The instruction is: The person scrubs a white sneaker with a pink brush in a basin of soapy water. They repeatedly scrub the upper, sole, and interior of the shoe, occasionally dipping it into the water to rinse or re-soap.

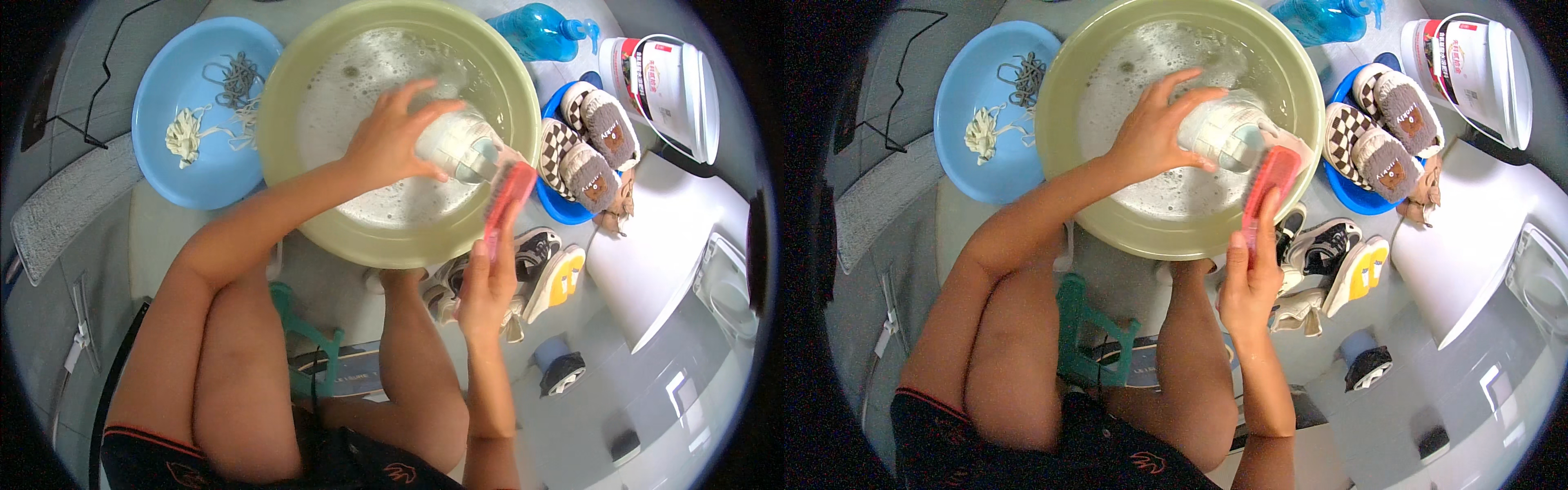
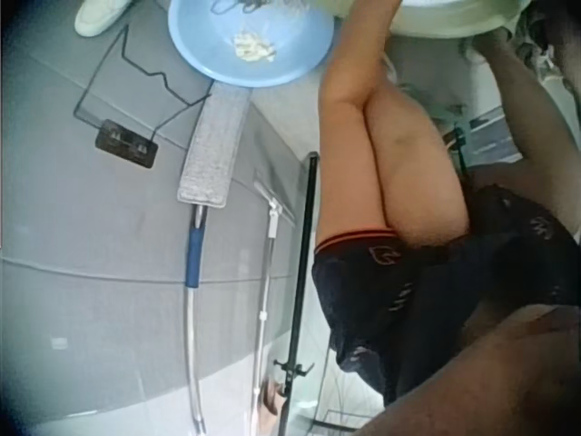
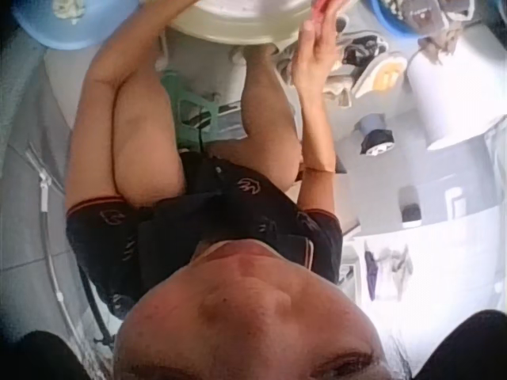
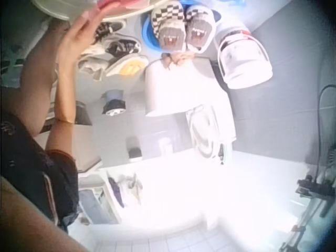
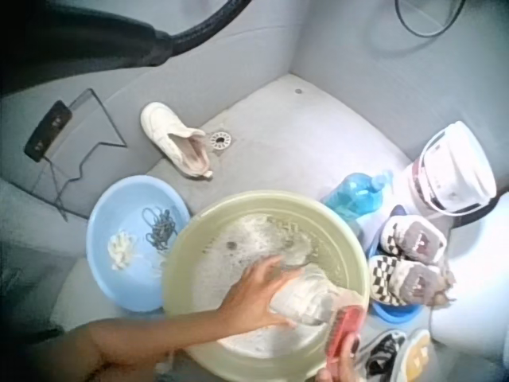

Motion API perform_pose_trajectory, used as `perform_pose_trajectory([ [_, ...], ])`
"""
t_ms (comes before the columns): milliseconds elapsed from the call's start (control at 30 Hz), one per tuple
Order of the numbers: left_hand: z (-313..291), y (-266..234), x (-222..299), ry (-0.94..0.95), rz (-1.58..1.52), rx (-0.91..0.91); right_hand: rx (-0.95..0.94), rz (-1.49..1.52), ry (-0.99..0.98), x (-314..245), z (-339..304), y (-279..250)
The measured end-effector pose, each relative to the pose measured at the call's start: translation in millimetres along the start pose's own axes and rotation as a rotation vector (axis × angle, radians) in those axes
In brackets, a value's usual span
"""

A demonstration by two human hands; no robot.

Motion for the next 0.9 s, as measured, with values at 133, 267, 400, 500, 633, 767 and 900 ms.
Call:
perform_pose_trajectory([
  [133,7.7,10.3,2.1,0.055,-0.293,-0.115,-0.065,-0.137,-0.011,-6.1,-1.0,-5.3],
  [267,0.1,22.0,0.2,0.035,-0.175,-0.136,-0.160,-0.203,0.091,0.4,27.7,-3.7],
  [400,-3.4,23.5,-1.3,-0.029,-0.164,-0.080,-0.075,-0.193,-0.126,8.6,40.9,-4.3],
  [500,-12.2,25.0,-3.3,0.012,-0.145,-0.053,-0.231,-0.114,0.092,-4.0,38.9,-9.1],
  [633,-13.4,24.2,0.0,-0.019,-0.162,-0.068,-0.183,0.059,0.268,15.3,53.2,-15.5],
  [767,-9.9,24.5,1.4,-0.011,-0.139,-0.082,-0.125,-0.054,0.056,-1.0,23.6,-7.9],
  [900,-11.0,25.2,-0.5,-0.041,-0.116,-0.028,-0.169,-0.021,0.058,-2.5,48.4,6.2],
])
Point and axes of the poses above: each hand's wrist, its own z-axis towards the middle knuckle, its own y-axis out of the palm, x = y × z, the point moved 3 cm from there along z, towards the middle knuckle, and after that the axes turned 14 degrees about -z, right-handed, at the moved point
